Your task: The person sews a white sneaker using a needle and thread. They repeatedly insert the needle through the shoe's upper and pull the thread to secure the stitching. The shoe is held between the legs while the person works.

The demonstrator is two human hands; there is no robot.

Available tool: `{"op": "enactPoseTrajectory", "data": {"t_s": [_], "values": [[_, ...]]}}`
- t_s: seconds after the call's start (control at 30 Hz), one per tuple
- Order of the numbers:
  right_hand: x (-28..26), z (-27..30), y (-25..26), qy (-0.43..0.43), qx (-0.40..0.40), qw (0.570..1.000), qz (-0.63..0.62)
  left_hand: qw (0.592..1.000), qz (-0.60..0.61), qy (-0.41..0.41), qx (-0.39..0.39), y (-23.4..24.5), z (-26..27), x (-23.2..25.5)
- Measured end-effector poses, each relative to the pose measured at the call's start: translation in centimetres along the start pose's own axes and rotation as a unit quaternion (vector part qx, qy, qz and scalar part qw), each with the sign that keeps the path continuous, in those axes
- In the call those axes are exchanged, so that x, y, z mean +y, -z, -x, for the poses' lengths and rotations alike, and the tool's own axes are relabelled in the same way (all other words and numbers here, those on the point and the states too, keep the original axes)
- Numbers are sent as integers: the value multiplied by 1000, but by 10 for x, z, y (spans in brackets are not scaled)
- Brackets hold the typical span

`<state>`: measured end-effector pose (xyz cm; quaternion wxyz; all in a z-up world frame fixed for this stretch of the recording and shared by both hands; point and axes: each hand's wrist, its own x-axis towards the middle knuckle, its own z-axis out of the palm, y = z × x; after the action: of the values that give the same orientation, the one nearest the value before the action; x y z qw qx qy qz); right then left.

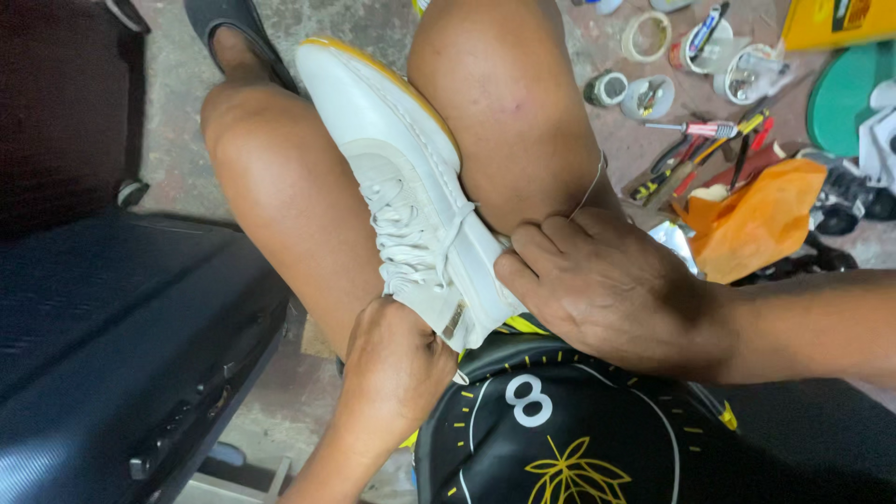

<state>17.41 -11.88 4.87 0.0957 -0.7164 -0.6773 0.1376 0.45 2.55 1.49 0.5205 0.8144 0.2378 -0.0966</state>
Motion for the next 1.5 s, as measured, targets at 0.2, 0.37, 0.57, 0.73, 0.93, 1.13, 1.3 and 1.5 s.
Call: {"op": "enactPoseTrajectory", "data": {"t_s": [0.2,0.37,0.57,0.73,0.93,1.13,1.3,1.5], "values": [[13,3,-9,30,-30,999,-33,1000,4,17,-5,-3,3,-9],[19,2,-9,31,-30,998,-40,1000,18,-4,-3,-2,1,-12],[41,6,-4,15,-123,990,67,998,58,3,9,-2,1,-19],[57,11,5,23,-100,995,-1,996,32,-55,70,3,17,-24],[62,12,19,-39,-170,983,50,979,98,66,166,13,51,-19],[47,11,10,-21,-66,997,-44,935,-21,60,348,15,61,4],[42,9,11,-24,-61,993,-94,952,-143,-153,223,-7,26,38],[39,5,5,20,-53,988,-146,986,-13,-96,137,-13,3,37]]}}
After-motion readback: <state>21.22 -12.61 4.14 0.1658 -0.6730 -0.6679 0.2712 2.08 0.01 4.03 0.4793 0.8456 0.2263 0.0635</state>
